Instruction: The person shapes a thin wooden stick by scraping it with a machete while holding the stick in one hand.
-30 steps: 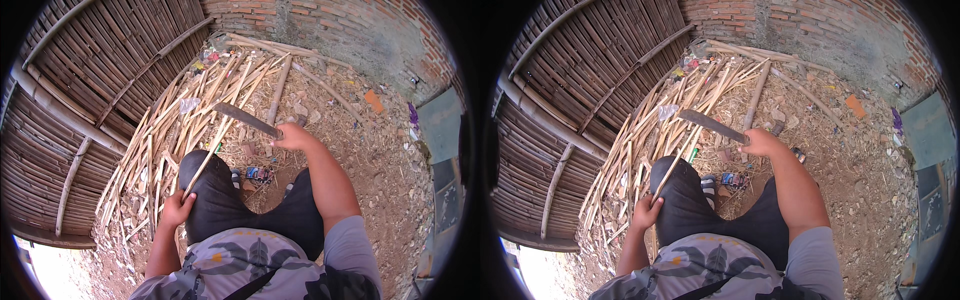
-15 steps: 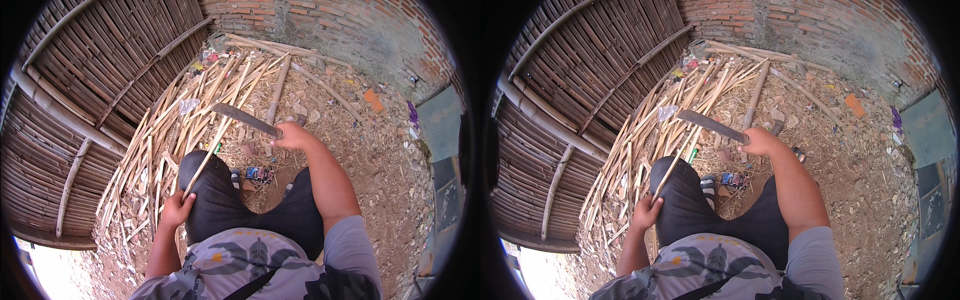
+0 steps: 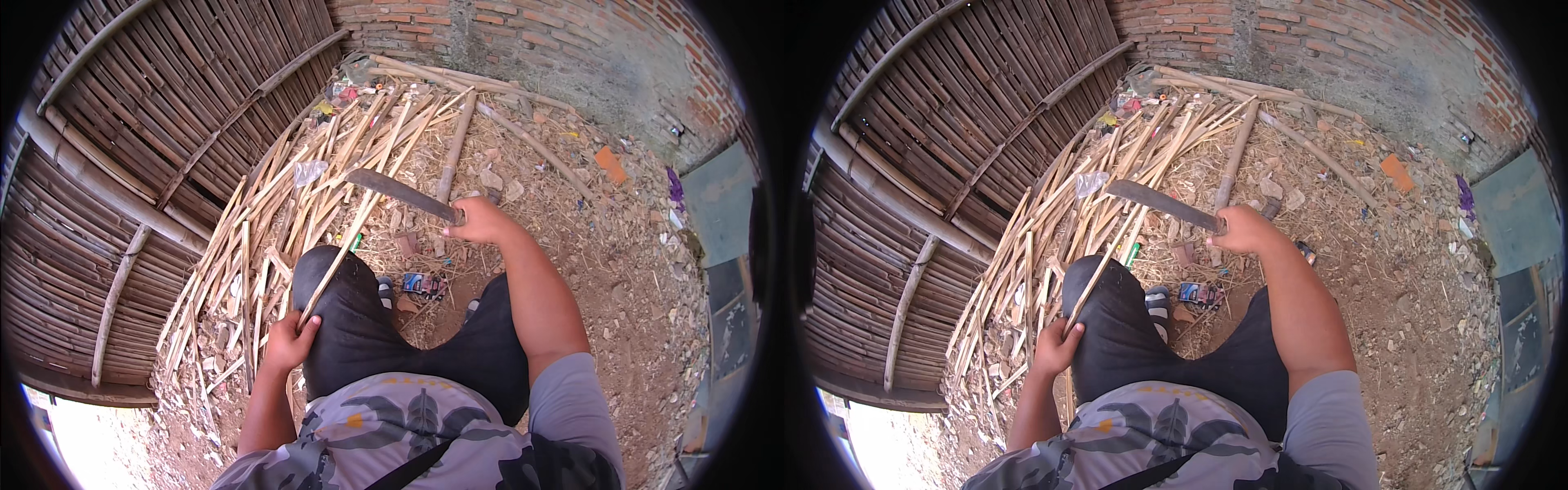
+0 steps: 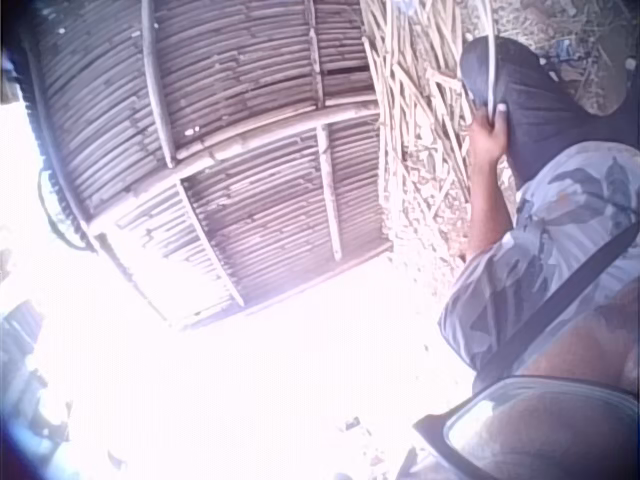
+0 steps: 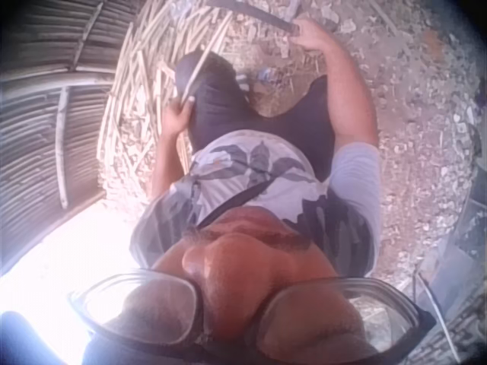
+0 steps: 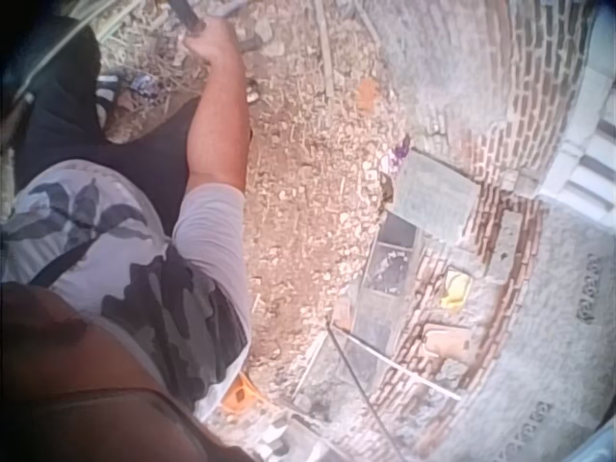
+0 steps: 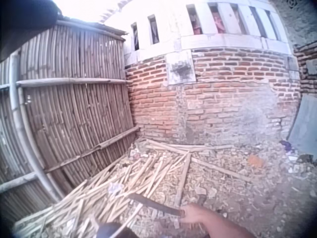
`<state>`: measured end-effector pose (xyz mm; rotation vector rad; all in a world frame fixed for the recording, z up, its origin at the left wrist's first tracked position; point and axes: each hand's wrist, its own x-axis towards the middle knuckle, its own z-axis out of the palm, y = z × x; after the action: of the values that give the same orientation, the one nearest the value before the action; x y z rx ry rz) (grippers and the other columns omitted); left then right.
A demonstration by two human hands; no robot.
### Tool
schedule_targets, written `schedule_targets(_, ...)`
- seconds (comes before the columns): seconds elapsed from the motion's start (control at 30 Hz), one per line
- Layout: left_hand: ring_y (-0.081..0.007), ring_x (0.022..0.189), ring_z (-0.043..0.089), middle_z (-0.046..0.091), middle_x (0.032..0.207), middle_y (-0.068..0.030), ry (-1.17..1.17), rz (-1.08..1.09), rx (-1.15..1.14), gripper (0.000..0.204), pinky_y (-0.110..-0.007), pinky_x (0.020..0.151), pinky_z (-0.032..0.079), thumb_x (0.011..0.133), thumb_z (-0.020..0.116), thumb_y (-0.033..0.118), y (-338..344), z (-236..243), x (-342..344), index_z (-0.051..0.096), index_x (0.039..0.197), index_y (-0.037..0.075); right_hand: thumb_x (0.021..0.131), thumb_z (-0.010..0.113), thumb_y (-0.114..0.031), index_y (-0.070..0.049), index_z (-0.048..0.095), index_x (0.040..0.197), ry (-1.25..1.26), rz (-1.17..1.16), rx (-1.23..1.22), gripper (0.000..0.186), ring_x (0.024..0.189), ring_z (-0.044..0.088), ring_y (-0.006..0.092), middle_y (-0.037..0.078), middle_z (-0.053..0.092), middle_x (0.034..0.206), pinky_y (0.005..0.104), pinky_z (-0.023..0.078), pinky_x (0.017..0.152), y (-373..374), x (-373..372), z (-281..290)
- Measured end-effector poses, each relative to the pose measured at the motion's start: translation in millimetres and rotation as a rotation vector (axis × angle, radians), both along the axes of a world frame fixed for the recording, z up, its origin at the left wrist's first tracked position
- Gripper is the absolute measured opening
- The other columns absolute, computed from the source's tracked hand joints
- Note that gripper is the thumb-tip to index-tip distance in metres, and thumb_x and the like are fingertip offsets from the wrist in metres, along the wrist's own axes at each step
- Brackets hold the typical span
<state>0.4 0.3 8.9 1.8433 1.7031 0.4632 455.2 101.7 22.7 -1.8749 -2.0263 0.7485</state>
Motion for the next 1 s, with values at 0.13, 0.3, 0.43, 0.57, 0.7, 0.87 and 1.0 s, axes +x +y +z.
schedule_targets(0.13, -0.0148, 0.061, 0.049, 0.055, 0.063, -0.0074, 0.003, -0.007, 0.002, 0.043, -0.036, 0.059, 0.042, 0.099, 0.068, 0.039, 1, -2, -1, 0.063, 0.085, -0.001, 0.078, 0.085, -0.041, -0.003, 0.073, 0.102, -0.011, 0.006, 0.047, 0.047, 0.092, 0.071, 0.0371, 0.022, 0.072, 0.094, 0.0441, 0.054, 0.083, 0, 0, -2)
schedule_targets(0.3, -0.0179, 0.055, 0.049, 0.055, 0.059, -0.0112, -0.031, 0.003, 0.061, 0.047, -0.038, 0.055, 0.042, 0.096, 0.071, 0.042, 1, -7, -2, 0.061, 0.079, -0.001, 0.078, 0.085, -0.041, -0.003, 0.073, 0.103, -0.020, 0.026, 0.046, 0.047, 0.092, 0.071, 0.0377, 0.022, 0.072, 0.095, 0.0445, 0.054, 0.084, 1, 1, -1)
schedule_targets(0.43, -0.0150, 0.061, 0.049, 0.056, 0.063, -0.0078, 0.004, 0.002, -0.004, 0.042, -0.037, 0.058, 0.042, 0.099, 0.068, 0.039, 0, -2, -2, 0.064, 0.086, -0.001, 0.079, 0.085, -0.041, -0.003, 0.073, 0.104, -0.019, 0.021, 0.027, 0.047, 0.094, 0.071, 0.0376, 0.023, 0.072, 0.097, 0.0447, 0.054, 0.084, 0, 0, 0)
schedule_targets(0.57, -0.0151, 0.061, 0.049, 0.055, 0.062, -0.0083, 0.005, -0.004, 0.007, 0.042, -0.037, 0.058, 0.042, 0.098, 0.068, 0.039, 0, -1, -1, 0.064, 0.085, -0.001, 0.080, 0.084, -0.042, -0.004, 0.073, 0.107, -0.035, 0.027, 0.034, 0.048, 0.096, 0.071, 0.0372, 0.023, 0.072, 0.100, 0.0446, 0.054, 0.086, 2, 2, -5)
schedule_targets(0.7, -0.0157, 0.060, 0.049, 0.055, 0.062, -0.0090, 0.014, -0.003, 0.003, 0.043, -0.037, 0.058, 0.042, 0.098, 0.068, 0.039, 0, 3, 1, 0.063, 0.084, -0.001, 0.081, 0.083, -0.043, -0.005, 0.073, 0.109, -0.052, 0.034, 0.034, 0.049, 0.097, 0.070, 0.0371, 0.023, 0.072, 0.101, 0.0445, 0.054, 0.087, 2, 2, -6)
schedule_targets(0.87, -0.0190, 0.051, 0.048, 0.053, 0.055, -0.0121, -0.037, -0.007, 0.122, 0.049, -0.039, 0.052, 0.041, 0.095, 0.073, 0.042, 0, -5, 0, 0.059, 0.075, -0.001, 0.081, 0.082, -0.043, -0.004, 0.073, 0.110, -0.054, 0.021, 0.004, 0.049, 0.097, 0.070, 0.0371, 0.023, 0.072, 0.101, 0.0446, 0.054, 0.087, 2, 1, -5)
schedule_targets(1.0, -0.0189, 0.051, 0.048, 0.053, 0.055, -0.0122, -0.040, -0.004, 0.106, 0.049, -0.039, 0.052, 0.041, 0.095, 0.073, 0.042, 0, -1, 2, 0.059, 0.075, -0.001, 0.081, 0.083, -0.041, -0.004, 0.072, 0.110, -0.050, 0.019, -0.029, 0.049, 0.097, 0.070, 0.0371, 0.023, 0.072, 0.102, 0.0445, 0.054, 0.087, 0, -2, 1)
